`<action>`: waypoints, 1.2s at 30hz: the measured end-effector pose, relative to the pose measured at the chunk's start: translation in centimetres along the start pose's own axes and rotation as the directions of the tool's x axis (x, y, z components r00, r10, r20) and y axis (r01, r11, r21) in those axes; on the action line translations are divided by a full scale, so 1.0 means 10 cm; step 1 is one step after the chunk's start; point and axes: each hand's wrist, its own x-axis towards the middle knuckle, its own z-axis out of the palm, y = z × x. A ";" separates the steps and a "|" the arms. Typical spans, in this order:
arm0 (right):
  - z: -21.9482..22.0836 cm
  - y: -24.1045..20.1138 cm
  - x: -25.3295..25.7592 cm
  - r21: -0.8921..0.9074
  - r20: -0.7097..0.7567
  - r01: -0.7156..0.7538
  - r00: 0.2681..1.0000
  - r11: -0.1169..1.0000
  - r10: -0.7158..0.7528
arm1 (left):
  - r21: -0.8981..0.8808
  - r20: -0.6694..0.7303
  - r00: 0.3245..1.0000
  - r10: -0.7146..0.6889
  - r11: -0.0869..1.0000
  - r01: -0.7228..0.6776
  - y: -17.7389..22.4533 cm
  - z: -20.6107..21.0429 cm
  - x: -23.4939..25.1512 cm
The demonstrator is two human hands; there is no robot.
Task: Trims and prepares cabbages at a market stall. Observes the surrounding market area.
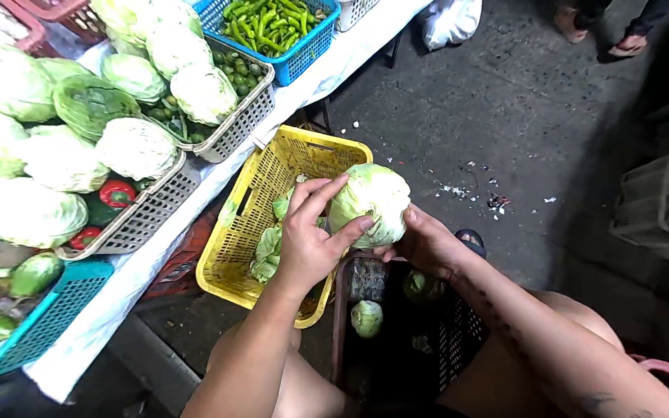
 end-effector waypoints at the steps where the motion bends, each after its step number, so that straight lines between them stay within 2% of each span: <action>1: -0.01 0.02 0.02 0.018 0.011 -0.010 1.000 1.000 0.010 | 0.007 -0.005 1.000 0.007 1.000 -0.007 0.00 0.00 0.00; 9: -0.03 0.01 0.05 -0.052 0.027 0.094 0.995 0.994 -0.093 | 0.009 -0.050 0.986 0.162 0.987 -0.162 0.05 0.03 0.00; 11: 0.00 0.01 0.04 0.004 0.013 0.068 0.998 0.998 -0.068 | 0.000 -0.073 0.978 0.195 0.981 -0.196 0.07 0.04 -0.01; 16: 0.08 0.00 0.01 0.271 0.070 0.026 0.997 0.962 -0.046 | 0.050 -0.067 0.974 0.215 0.976 -0.212 0.05 0.13 -0.07; 20: 0.08 -0.03 0.03 0.217 -0.005 0.047 0.999 0.975 -0.047 | 0.213 -0.070 0.960 0.269 0.945 -0.249 0.03 0.14 -0.02; 25: 0.13 -0.09 0.03 0.101 -0.134 0.057 0.990 0.993 -0.043 | 0.298 -0.016 0.971 0.237 0.928 -0.222 0.01 0.11 -0.01; 31: 0.06 -0.15 0.01 0.049 -0.221 0.032 0.975 0.998 -0.020 | 0.383 0.089 0.956 0.280 0.876 -0.292 -0.05 0.10 0.07; 36: 0.10 -0.12 0.01 0.034 -0.211 0.034 0.977 0.999 -0.026 | 0.329 0.159 0.982 0.098 0.933 -0.147 -0.07 0.01 0.01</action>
